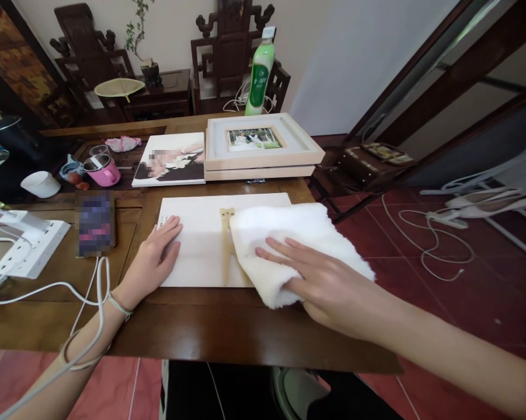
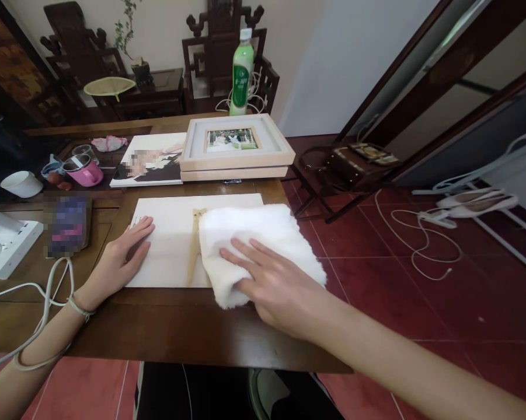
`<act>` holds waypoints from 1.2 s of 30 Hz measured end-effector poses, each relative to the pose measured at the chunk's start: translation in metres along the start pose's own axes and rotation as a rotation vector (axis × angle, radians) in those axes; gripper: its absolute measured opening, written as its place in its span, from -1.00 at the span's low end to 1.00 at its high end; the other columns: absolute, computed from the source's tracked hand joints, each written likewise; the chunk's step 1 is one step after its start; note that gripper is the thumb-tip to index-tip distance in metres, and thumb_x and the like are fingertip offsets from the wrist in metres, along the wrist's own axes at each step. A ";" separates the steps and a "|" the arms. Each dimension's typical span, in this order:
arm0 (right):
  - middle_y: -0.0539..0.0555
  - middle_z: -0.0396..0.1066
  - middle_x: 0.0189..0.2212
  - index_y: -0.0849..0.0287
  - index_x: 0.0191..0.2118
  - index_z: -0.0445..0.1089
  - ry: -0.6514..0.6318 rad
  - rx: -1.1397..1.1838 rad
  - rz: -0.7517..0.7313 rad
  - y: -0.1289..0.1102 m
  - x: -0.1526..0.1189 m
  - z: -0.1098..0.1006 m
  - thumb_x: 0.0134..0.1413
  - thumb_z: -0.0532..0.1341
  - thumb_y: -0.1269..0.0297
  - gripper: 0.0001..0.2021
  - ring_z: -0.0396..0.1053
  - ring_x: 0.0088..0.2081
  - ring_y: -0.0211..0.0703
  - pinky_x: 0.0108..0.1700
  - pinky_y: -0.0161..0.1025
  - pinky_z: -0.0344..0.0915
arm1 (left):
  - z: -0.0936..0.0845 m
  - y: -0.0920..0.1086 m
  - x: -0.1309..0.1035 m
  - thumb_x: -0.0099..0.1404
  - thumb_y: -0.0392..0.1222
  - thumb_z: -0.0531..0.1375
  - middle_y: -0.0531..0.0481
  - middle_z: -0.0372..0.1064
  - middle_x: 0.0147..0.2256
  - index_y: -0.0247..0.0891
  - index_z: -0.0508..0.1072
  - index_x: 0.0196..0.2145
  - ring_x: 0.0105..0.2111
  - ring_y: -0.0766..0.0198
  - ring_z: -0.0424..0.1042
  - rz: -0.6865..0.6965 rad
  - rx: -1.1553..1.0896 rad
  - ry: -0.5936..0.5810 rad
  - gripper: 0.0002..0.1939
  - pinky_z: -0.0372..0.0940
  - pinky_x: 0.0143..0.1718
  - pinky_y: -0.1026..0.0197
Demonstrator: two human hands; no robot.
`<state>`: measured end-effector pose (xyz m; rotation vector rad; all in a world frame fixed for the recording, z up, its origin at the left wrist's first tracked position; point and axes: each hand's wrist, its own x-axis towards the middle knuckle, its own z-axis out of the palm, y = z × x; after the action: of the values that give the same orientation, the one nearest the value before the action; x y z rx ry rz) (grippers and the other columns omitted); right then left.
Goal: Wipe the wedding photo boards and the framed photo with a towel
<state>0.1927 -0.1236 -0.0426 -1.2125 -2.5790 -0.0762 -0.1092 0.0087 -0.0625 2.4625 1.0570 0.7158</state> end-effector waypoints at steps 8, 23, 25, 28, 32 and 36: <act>0.30 0.23 0.22 0.24 -0.26 0.50 -0.045 0.020 0.058 0.075 0.028 0.010 -0.22 0.05 0.70 -0.59 0.08 0.28 0.21 0.23 0.30 0.10 | -0.001 -0.001 -0.001 0.41 -0.14 0.03 -0.23 0.24 0.22 -0.30 0.36 0.15 0.27 0.04 0.16 -0.001 0.003 -0.013 -0.58 0.03 0.30 -0.18; 0.19 0.20 0.26 0.19 -0.40 0.47 -0.007 0.067 0.067 0.032 -0.001 0.009 -0.23 0.00 0.71 -0.61 -0.03 0.33 0.12 0.27 0.36 -0.06 | -0.001 0.000 0.000 0.41 -0.13 0.03 -0.22 0.22 0.23 -0.29 0.36 0.15 0.28 0.04 0.14 -0.003 0.007 -0.016 -0.58 0.01 0.31 -0.16; 0.17 0.18 0.27 0.18 -0.47 0.45 0.004 0.090 0.052 0.007 -0.013 0.006 -0.23 -0.01 0.72 -0.62 -0.08 0.35 0.11 0.28 0.35 -0.06 | -0.001 0.000 0.000 0.42 -0.12 0.02 -0.20 0.22 0.24 -0.26 0.36 0.15 0.28 0.04 0.14 -0.008 0.008 -0.019 -0.59 0.01 0.31 -0.17; 0.15 0.19 0.27 0.16 -0.52 0.41 0.015 0.135 0.054 -0.022 -0.028 0.000 -0.25 0.02 0.69 -0.68 -0.08 0.35 0.14 0.30 0.34 -0.07 | -0.001 0.001 0.000 0.42 -0.12 0.03 -0.21 0.22 0.24 -0.26 0.36 0.16 0.28 0.02 0.15 -0.008 0.002 -0.018 -0.58 0.01 0.31 -0.17; 0.12 0.20 0.26 0.15 -0.51 0.41 0.004 0.153 0.065 -0.035 -0.032 -0.005 -0.28 0.05 0.67 -0.69 -0.04 0.33 0.15 0.30 0.33 -0.07 | -0.001 0.001 0.000 0.42 -0.11 0.03 -0.19 0.23 0.23 -0.23 0.36 0.16 0.27 0.01 0.15 -0.007 -0.004 -0.011 -0.58 0.00 0.31 -0.18; 0.14 0.21 0.25 0.16 -0.45 0.46 -0.020 0.115 0.080 -0.013 -0.019 -0.002 -0.27 0.01 0.72 -0.61 -0.04 0.34 0.11 0.29 0.31 -0.03 | 0.000 0.000 -0.001 0.42 -0.11 0.03 -0.19 0.22 0.24 -0.23 0.36 0.16 0.28 0.02 0.14 -0.013 -0.008 -0.016 -0.58 -0.01 0.31 -0.17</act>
<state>0.1951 -0.1468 -0.0451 -1.2782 -2.5100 0.0993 -0.1096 0.0081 -0.0623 2.4483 1.0619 0.6938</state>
